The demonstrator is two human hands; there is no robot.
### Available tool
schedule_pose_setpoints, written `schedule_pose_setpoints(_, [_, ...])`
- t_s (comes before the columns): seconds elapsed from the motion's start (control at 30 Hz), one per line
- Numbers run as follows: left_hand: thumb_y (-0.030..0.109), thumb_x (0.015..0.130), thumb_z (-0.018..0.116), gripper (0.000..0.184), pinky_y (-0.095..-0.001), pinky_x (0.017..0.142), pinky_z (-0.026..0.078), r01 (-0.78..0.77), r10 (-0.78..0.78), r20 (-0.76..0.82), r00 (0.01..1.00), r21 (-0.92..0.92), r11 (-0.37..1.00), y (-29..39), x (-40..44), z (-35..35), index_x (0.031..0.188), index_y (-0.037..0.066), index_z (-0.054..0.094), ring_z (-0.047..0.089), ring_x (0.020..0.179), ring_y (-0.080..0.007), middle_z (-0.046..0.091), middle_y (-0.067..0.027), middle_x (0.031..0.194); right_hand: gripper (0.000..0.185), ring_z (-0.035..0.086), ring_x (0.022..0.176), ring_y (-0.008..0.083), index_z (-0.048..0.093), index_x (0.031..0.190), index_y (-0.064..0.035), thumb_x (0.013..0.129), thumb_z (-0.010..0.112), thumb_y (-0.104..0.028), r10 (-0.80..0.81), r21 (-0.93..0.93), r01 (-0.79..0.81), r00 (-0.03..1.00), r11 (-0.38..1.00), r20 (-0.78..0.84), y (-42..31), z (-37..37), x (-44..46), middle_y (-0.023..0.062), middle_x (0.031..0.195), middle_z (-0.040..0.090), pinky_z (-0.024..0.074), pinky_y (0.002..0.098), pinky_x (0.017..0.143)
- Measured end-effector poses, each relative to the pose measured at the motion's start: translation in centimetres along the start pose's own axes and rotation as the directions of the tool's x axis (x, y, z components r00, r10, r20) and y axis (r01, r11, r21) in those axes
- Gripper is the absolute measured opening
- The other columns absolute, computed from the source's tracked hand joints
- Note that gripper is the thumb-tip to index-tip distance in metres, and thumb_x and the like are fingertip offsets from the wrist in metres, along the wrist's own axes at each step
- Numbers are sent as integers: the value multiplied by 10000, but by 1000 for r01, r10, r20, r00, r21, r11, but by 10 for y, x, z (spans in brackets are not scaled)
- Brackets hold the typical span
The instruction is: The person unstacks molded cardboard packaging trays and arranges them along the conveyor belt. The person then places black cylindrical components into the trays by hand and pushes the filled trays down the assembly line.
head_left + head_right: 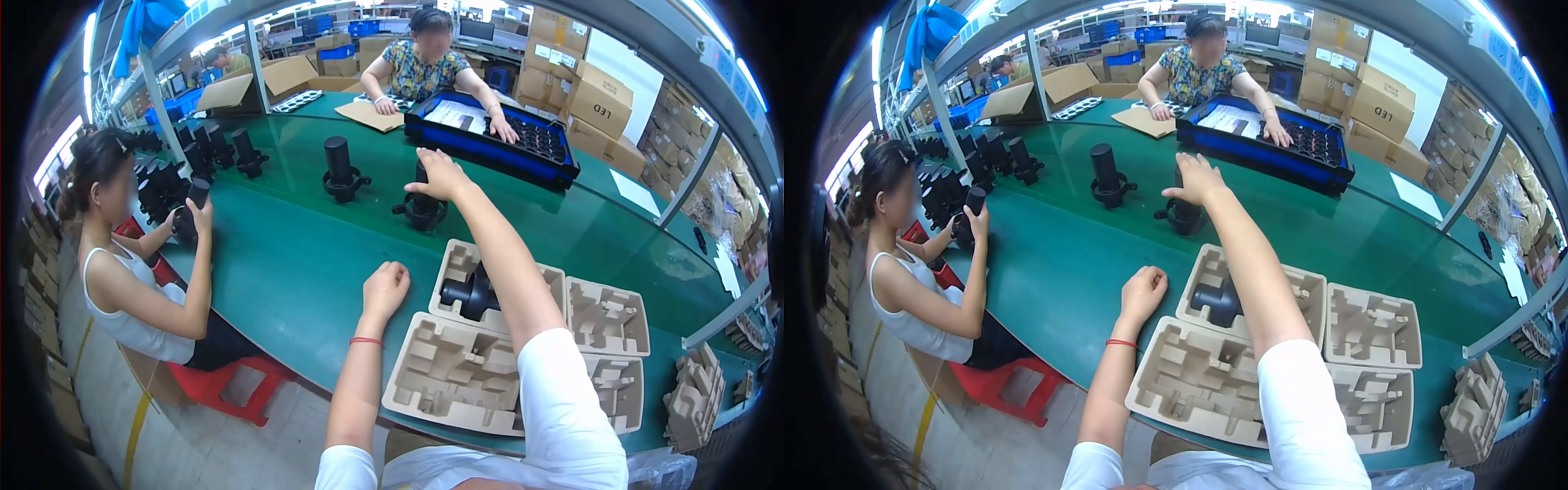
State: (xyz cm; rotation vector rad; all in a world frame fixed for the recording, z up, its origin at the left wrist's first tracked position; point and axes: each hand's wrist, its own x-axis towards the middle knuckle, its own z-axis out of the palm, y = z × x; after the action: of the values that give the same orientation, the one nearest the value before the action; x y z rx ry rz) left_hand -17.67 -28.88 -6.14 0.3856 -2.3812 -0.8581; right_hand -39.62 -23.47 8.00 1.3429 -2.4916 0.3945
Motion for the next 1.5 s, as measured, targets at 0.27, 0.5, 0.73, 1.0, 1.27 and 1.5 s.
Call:
schedule_pose_setpoints(0.27, [175, 822, 602, 90, -371, 627, 497, 7, -7, 1, 1000, -8, 1000, 1, 1, 0, 801, 92, 628, 621, 710, -252, 606, -71, 775, 552, 563, 983, 344, 527, 1029, -28, 620, 831, -241, -290, -111, 290, 957, 951, 16, -7, -58, -52, 136, 1021, 559, 475, 421, 849])
schedule_pose_setpoints(0.5, [187, 823, 592, 115, -388, 653, 496, -47, 47, -42, 998, -2, 999, -2, -1, -1, 832, 82, 638, 615, 738, -293, 612, -94, 799, 510, 582, 967, 276, 545, 1043, -27, 675, 831, -234, -93, 384, 233, 932, 893, -350, -52, -167, -181, 132, 1033, 560, 472, 350, 844])
schedule_pose_setpoints(0.73, [205, 833, 597, 132, -365, 639, 488, 11, -11, 8, 1000, -15, 1000, -4, 1, -1, 824, 83, 647, 616, 716, -241, 613, -70, 784, 415, 561, 1019, 161, 402, 1135, -24, 860, 694, -127, 149, 914, -374, 924, 160, 352, -76, -158, -327, 107, 1065, 547, 485, 299, 862])
schedule_pose_setpoints(1.0, [200, 827, 618, 134, -354, 623, 479, -6, 6, -4, 1000, -73, 997, -11, 1, 1, 824, 72, 654, 603, 683, -226, 609, -74, 773, 349, 603, 581, 283, 580, 682, -53, 825, 654, -362, -148, 41, 143, 937, 989, 315, -83, -172, -330, 85, 655, 586, 500, 387, 539])
schedule_pose_setpoints(1.27, [201, 831, 616, 144, -354, 621, 476, -14, 14, 0, 1000, -75, 997, -13, 2, 3, 833, 63, 656, 603, 683, -225, 611, -82, 769, 423, 565, 911, 303, 596, 988, -12, 783, 697, -368, -270, 257, 274, 962, 927, -50, -81, -132, -288, 144, 967, 585, 469, 395, 798])
schedule_pose_setpoints(1.5, [203, 832, 611, 146, -355, 628, 476, 27, -25, 24, 999, -85, 996, -6, 2, -3, 831, 64, 656, 605, 688, -231, 613, -84, 778, 512, 528, 948, 319, 548, 1070, 10, 775, 715, -375, -191, 260, 160, 977, 952, 97, -89, -99, -274, 146, 986, 587, 421, 401, 864])
